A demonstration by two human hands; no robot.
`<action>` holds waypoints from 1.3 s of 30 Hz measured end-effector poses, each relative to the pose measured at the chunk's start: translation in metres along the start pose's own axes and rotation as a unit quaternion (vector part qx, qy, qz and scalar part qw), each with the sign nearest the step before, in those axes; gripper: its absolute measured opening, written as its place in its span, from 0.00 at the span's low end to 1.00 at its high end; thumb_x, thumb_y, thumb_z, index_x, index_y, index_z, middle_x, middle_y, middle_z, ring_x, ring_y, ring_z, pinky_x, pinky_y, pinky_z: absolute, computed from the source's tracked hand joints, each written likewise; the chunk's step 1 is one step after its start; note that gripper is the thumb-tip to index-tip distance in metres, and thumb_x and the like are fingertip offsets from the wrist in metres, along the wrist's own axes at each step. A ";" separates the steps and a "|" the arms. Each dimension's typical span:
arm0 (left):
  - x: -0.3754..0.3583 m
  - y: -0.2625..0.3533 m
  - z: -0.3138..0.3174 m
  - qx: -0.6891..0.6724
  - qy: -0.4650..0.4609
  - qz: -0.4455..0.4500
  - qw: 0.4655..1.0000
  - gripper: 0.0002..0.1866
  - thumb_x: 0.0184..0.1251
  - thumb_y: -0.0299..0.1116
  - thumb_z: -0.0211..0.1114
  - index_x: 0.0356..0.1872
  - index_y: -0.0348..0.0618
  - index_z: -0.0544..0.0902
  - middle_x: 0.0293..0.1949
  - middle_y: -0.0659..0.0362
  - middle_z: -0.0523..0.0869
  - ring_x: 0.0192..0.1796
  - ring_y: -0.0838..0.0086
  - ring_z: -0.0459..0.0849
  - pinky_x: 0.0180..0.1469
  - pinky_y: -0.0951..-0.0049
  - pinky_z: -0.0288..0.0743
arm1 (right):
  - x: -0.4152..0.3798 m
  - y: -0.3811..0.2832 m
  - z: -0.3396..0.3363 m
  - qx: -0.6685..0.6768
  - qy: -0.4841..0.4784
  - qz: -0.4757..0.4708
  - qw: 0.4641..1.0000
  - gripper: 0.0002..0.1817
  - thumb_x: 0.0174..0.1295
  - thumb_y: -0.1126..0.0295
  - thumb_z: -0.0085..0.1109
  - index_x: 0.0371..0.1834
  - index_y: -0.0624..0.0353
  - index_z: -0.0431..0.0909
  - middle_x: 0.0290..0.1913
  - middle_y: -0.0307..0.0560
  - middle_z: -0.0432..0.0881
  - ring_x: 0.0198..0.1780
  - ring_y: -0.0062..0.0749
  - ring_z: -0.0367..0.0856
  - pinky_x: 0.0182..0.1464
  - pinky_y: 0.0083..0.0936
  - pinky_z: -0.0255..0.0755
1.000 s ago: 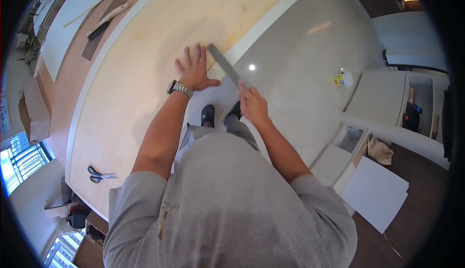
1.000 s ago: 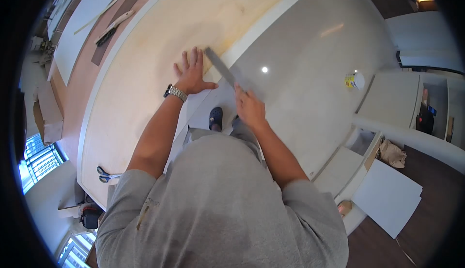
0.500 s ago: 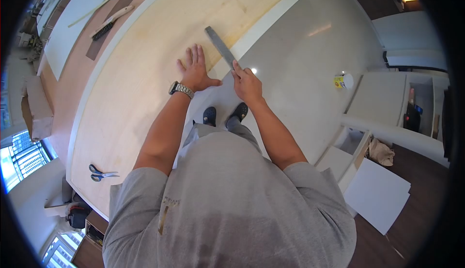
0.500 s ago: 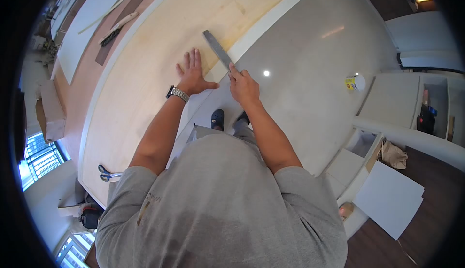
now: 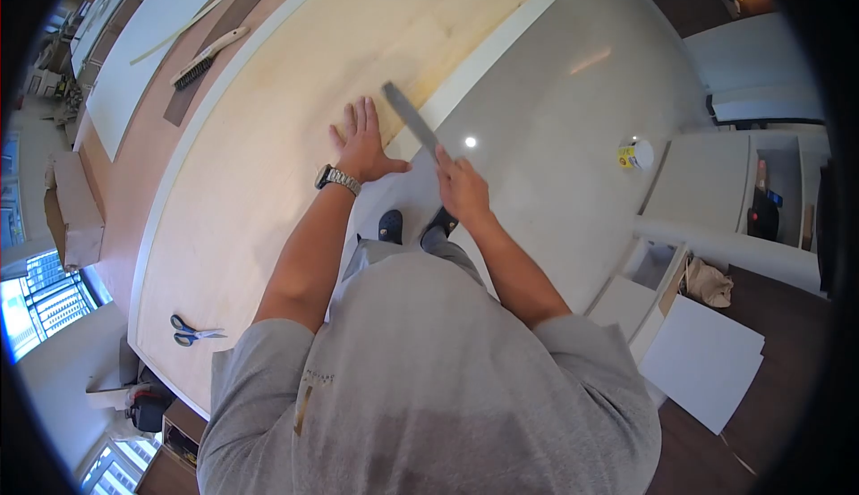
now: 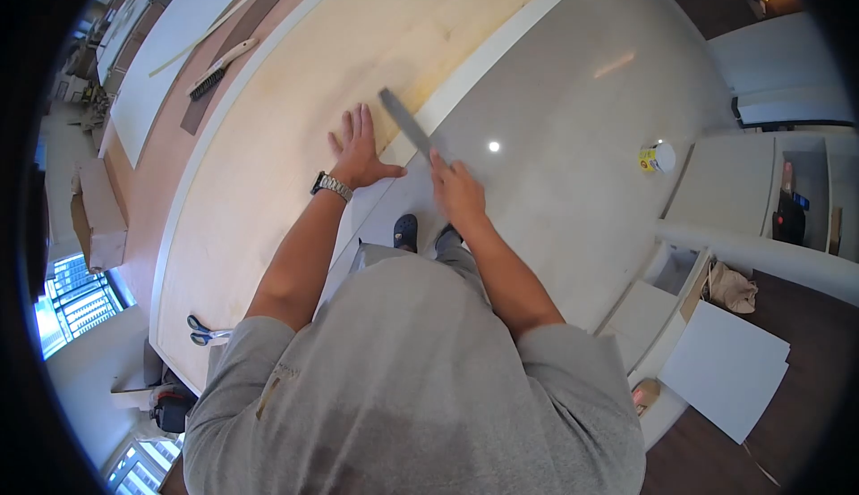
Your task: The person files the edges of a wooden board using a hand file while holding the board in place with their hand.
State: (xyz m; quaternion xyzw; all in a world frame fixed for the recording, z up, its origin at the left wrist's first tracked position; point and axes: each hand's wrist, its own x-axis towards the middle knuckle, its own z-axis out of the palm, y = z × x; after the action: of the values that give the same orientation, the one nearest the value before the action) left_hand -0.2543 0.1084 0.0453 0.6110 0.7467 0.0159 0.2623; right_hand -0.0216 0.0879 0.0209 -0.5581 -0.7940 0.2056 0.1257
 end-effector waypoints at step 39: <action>0.002 0.005 -0.003 0.024 -0.034 -0.016 0.999 0.80 0.36 0.68 0.80 0.83 0.40 0.37 0.85 0.47 0.33 0.85 0.49 0.27 0.76 0.27 0.25 | 0.022 0.038 -0.018 0.018 -0.009 0.000 1.000 0.21 0.74 0.56 0.55 0.70 0.34 0.77 0.38 0.52 0.79 0.38 0.55 0.83 0.42 0.47 0.79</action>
State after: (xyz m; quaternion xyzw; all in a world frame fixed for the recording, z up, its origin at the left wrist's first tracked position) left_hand -0.2514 0.1124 0.0493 0.6053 0.7473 -0.0267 0.2727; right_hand 0.0101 0.1230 0.0184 -0.5534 -0.7916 0.2252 0.1284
